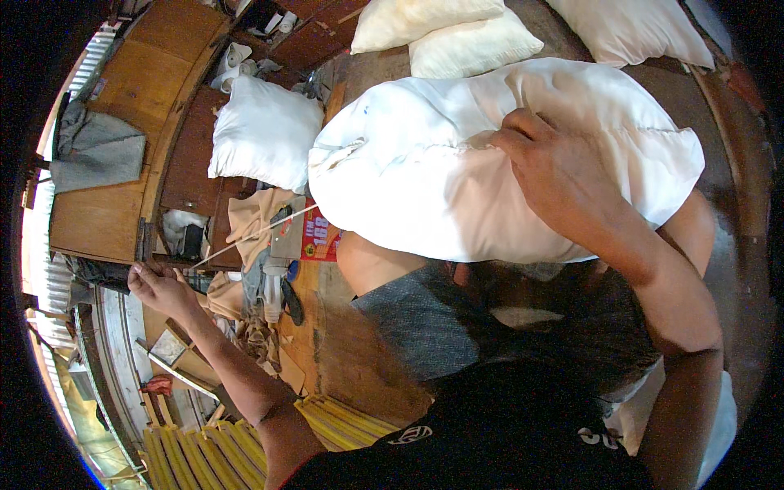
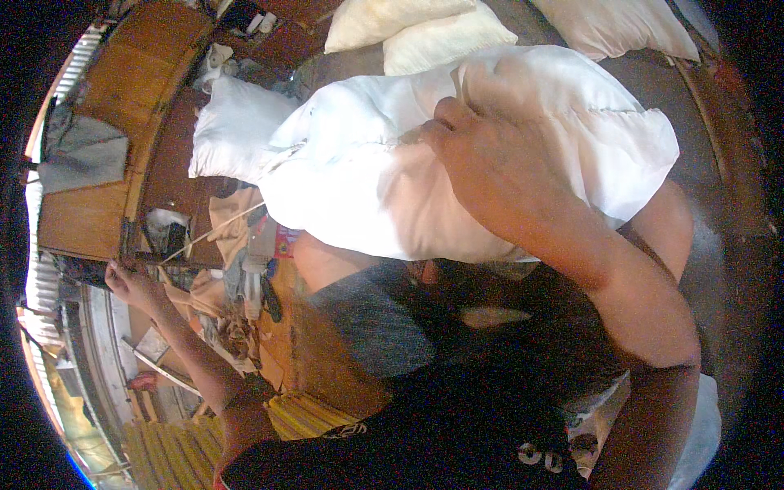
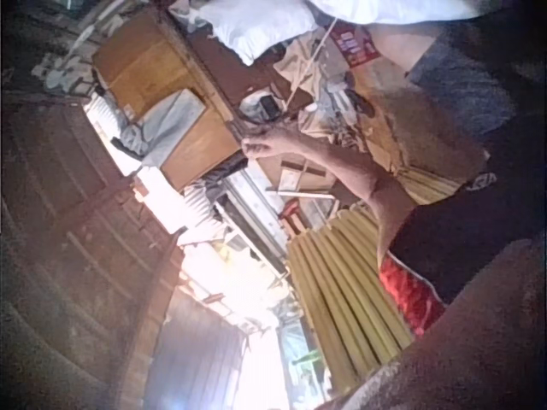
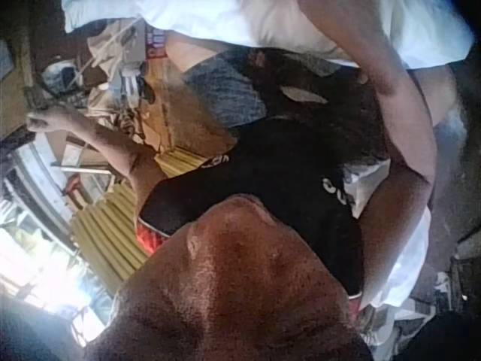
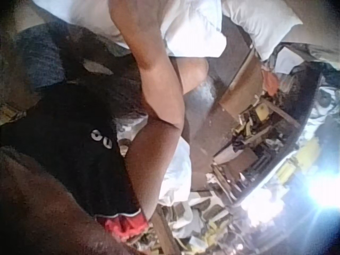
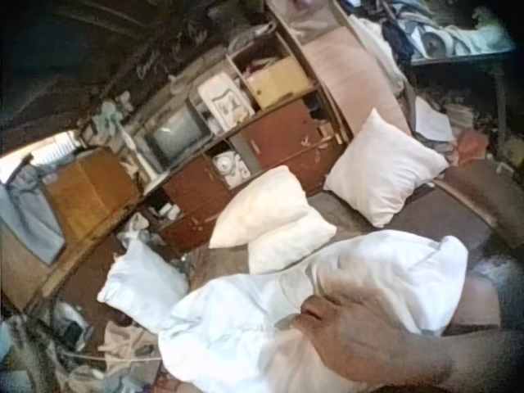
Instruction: The person is hand-sewing a white pillow using a needle and thread. They stitch along the edge, pull the thread tight, and then use scissors to cut the thread. The person then moves the finished pillow aside and picks up another pillow to continue the sewing process.
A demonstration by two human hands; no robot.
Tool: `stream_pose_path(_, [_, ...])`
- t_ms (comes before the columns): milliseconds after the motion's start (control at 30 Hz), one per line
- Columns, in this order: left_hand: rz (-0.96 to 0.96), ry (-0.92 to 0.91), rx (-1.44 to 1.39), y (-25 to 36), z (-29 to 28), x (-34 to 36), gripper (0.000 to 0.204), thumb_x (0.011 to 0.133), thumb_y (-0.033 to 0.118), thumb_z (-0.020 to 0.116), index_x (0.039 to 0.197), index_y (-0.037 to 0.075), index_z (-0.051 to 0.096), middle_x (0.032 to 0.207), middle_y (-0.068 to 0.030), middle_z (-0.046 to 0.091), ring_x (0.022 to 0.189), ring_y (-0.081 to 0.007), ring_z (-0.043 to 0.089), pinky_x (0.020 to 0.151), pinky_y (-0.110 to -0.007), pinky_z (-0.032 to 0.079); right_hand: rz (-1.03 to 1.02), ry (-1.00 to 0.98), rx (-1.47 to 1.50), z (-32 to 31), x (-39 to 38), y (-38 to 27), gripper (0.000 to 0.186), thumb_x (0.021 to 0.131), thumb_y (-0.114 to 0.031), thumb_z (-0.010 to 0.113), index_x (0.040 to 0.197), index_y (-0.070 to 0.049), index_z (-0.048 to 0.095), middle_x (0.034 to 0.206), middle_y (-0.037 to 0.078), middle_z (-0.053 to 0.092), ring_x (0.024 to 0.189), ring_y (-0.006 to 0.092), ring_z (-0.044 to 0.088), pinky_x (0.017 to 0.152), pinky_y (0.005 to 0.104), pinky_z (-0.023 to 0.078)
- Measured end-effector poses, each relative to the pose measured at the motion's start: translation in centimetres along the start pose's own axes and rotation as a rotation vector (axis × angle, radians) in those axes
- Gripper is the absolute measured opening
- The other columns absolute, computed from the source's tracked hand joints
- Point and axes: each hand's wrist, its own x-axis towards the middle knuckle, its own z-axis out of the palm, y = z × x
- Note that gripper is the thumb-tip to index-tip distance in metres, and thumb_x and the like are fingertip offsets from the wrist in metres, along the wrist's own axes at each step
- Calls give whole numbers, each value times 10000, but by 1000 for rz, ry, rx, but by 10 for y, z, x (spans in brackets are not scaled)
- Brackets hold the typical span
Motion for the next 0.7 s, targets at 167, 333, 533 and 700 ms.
stream_pose_path(167, [363,-37,797,-58,-60,18,294,1027,242,530,1157,3,419,972,-147,553,836,-286,544,719,-400,456,-47,43,-88,-9,3,6,220,817,-41,560,1004,-58,674,1038,113,622,1021,319,633,839,410,549])
stream_pose_path(333, [519,-101,1085,-112,-91,5,639,998,372,557,1375,-67,287,1299,-257,484,1193,-413,486,1009,-495,386,-160,62,-86,-12,3,8,230,815,-11,579,1031,-23,656,1009,121,610,966,331,631,843,415,531])
stream_pose_path(533, [376,-238,1333,-118,-80,-41,313,1013,266,539,1139,-12,468,1032,-214,615,940,-395,603,803,-453,475,-143,-38,-65,-24,9,9,200,811,-62,590,995,-46,665,1012,132,644,965,328,646,850,424,535])
stream_pose_path(700, [223,-264,801,-7,22,-116,180,1004,206,584,1048,31,592,894,-125,683,789,-242,657,733,-364,516,-119,-150,147,-33,14,15,166,832,-80,612,986,-58,669,1005,137,656,939,330,645,824,435,517])
